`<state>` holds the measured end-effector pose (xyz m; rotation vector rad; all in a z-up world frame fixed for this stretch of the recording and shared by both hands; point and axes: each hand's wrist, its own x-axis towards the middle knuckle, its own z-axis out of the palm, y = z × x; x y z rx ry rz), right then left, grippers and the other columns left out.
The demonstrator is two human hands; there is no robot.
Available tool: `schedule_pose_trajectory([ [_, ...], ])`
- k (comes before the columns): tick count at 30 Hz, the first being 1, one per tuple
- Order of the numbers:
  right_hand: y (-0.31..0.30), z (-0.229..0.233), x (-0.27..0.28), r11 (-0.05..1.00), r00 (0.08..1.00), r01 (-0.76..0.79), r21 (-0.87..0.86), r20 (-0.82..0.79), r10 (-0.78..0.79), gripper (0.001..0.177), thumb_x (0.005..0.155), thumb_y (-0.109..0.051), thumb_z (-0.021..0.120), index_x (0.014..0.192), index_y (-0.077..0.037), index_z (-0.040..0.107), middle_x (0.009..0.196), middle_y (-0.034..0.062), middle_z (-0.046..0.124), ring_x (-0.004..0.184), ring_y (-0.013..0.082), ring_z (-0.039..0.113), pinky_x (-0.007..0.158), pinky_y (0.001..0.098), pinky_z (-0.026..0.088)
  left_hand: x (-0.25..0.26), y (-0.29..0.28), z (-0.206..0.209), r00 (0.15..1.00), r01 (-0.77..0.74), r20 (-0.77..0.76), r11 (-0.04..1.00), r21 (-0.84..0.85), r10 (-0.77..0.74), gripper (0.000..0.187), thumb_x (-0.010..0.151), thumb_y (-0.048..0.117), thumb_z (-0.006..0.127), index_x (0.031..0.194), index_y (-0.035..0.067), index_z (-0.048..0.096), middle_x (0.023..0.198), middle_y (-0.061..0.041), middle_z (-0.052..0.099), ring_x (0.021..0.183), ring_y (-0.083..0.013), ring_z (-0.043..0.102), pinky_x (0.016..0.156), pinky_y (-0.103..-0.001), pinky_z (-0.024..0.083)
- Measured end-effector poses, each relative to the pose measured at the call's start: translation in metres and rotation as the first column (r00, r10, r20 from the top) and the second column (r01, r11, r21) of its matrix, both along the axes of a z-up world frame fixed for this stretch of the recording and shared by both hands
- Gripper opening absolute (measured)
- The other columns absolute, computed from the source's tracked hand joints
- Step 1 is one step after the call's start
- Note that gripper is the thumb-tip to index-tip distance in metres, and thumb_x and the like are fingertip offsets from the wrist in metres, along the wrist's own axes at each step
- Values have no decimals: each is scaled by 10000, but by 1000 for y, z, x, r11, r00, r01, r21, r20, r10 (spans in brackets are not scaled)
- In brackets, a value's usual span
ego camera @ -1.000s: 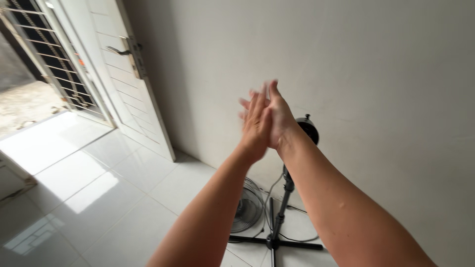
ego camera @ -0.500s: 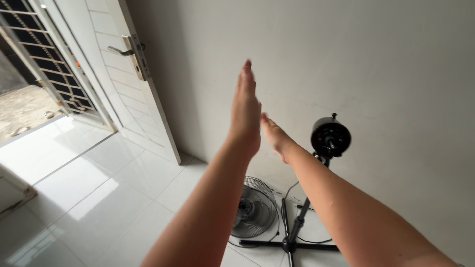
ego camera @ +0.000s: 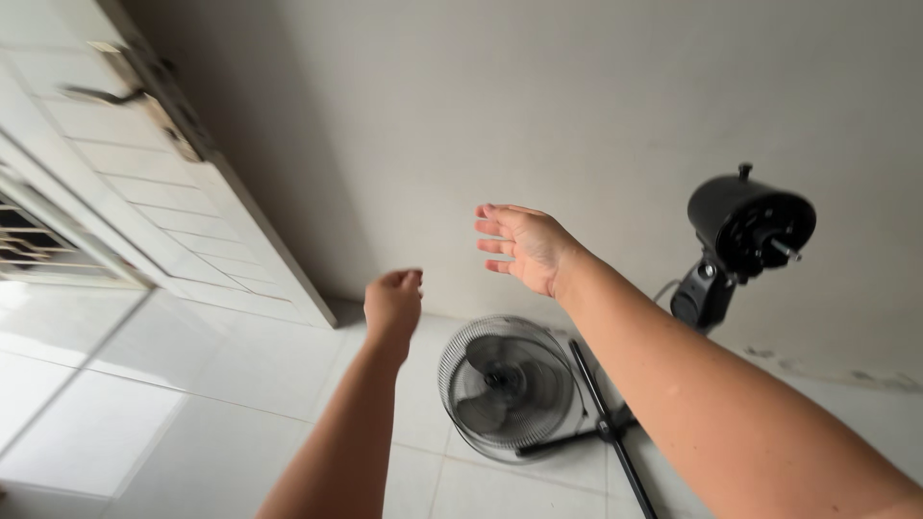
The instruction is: The person disassembles a standing fan by removing the front grille, fan blades, rear grille, and motor housing. The components are placed on the floor next to the fan stand.
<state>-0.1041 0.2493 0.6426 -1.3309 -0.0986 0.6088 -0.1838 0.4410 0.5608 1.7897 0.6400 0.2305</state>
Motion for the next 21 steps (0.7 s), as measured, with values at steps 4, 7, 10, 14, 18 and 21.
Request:
schedule_pose_trajectory([
  [4,-18,-75,32,985,995,67,-158,-57,-77,394,958,-290,591,1277,-59,597,1305,125,649,1106,258,636,873,405,537,51,2,-30,997,39,75,925,-377,-12,269,1006,138,531,1164,11,708,1055,-88,726,880,-158,704,772,-287,601],
  [7,-31,-128,46,965,982,97,-243,-134,-133,350,979,-248,572,1266,-47,591,1241,120,664,1010,241,671,803,376,557,70,-7,-69,1000,-9,21,881,-473,21,247,1003,122,540,1143,-3,702,1026,-98,715,853,-167,698,735,-283,599],
  [10,-34,-176,63,929,974,98,-357,-155,-163,338,995,-242,555,1271,-51,599,1222,115,674,970,232,675,772,361,556,90,-8,-117,999,-25,-36,872,-488,8,236,1001,106,540,1132,3,707,999,-95,719,813,-159,687,696,-278,585],
  [14,-40,-253,89,876,979,53,-479,-146,-139,343,991,-266,554,1267,-78,632,1214,93,685,965,212,674,784,348,559,115,-8,-204,995,-64,-102,881,-469,18,221,992,94,551,1095,-2,721,940,-88,718,729,-136,650,622,-262,550],
  [18,-54,-348,110,828,981,3,-561,-158,-111,352,976,-294,585,1252,-83,644,1220,91,687,984,208,668,804,357,562,130,-15,-304,982,-122,-181,904,-410,51,226,961,55,549,1057,-7,744,892,-88,711,688,-122,641,590,-262,533],
  [21,-67,-430,118,781,979,-4,-625,-160,-123,361,968,-315,597,1247,-94,657,1225,73,693,1013,199,666,817,360,561,137,-24,-377,962,-136,-269,939,-317,48,224,946,70,568,1046,7,758,888,-84,728,694,-133,647,597,-288,533],
])
